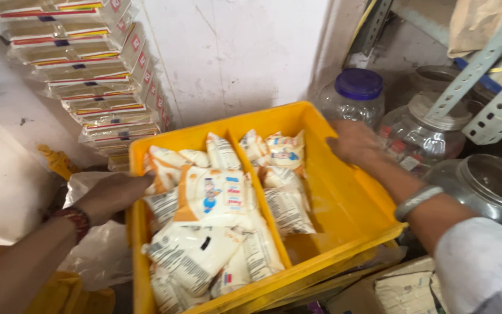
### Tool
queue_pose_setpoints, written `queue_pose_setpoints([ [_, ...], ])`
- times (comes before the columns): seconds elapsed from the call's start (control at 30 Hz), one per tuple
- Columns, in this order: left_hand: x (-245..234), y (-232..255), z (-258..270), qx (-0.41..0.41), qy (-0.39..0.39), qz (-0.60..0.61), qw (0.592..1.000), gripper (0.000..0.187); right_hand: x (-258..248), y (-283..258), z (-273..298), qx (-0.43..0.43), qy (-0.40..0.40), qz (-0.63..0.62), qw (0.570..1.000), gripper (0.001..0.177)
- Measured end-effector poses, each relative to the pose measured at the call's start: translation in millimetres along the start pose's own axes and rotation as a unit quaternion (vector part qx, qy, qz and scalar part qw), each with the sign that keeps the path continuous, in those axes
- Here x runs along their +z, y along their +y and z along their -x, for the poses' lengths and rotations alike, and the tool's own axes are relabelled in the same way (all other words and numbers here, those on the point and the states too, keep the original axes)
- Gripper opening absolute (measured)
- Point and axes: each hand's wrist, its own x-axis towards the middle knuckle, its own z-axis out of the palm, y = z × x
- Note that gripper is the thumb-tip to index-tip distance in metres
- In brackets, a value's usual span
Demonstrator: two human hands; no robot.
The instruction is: The person repeatedly picks small white packets from a yellow bin, briefly inspects them, and places them one by one onto the bottom shelf of a commercial refrigerator. The person handles the packets individually and arranges them in rows inside the fridge.
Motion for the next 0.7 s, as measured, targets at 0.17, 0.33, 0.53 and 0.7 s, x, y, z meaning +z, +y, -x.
queue_pose_setpoints([
  [0.17,14,48,11,0.07,0.033,-0.158,0.984,0.079,-25,15,12,0.104,-0.087,0.018,0.991,0.05],
  [0.33,25,101,28,0.142,0.145,-0.389,0.899,0.072,-37,-2,26,0.103,-0.029,0.108,0.988,0.049],
  [0.53,94,160,43,0.459,0.106,-0.35,0.81,0.051,-35,-42,39,-0.132,0.069,-0.055,0.987,0.036],
  [0.7,137,187,45,0.271,-0.029,-0.503,0.821,0.037,-14,-65,70,-0.197,0.035,-0.073,0.977,0.026],
])
